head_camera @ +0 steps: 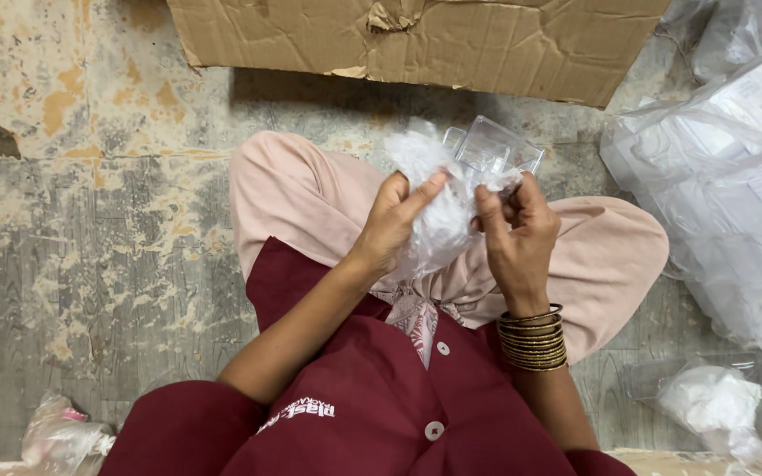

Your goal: The person sits on the floor and places clear plastic containers into thin plastic bags one at a time, then puts the bagged containers into a cardboard box. They repeatedly take a container, pull a bag over it, and set the bagged container aside or into the box.

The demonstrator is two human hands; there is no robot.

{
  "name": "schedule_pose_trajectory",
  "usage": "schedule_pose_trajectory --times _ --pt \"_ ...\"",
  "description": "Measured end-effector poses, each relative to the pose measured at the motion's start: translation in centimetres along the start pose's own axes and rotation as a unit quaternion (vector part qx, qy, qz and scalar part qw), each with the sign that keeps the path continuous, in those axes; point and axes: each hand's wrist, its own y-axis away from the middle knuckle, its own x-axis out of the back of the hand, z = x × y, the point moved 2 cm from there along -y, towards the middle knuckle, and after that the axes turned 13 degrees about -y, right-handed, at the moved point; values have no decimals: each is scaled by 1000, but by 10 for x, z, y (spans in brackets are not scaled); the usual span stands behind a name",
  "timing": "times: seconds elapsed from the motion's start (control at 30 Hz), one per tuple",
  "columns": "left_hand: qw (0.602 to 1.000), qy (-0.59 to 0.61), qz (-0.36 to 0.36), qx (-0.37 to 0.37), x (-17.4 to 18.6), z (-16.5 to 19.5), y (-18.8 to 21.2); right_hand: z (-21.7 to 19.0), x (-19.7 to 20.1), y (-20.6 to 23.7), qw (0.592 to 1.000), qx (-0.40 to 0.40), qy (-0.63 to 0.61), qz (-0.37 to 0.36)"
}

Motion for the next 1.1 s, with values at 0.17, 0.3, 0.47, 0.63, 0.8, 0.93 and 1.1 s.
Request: schedule_pose_trajectory --times 0.17,0.3,0.47,0.63,0.8,0.93,1.1 --pt "998 -42 21 -40 2 -7 -2 -14 0 0 996 23 -76 41" --pt "994 -100 -9 -33 0 -6 -2 -26 -1 2 992 112 -4 -57" --pt "989 -141 5 -48 1 -11 -2 -15 2 0 981 -63 185 -15" --pt "984 -171 -6 -46 4 -24 -2 -13 4 7 982 128 121 -73" --pt "978 -208 -1 -19 5 -24 -1 11 12 8 995 -54 -78 -11" --pt "991 -132 -16 -19 2 -12 -1 17 14 10 998 -33 -35 -29" --pt "994 -96 -4 -58 -3 -1 0 9 10 11 992 37 114 -47"
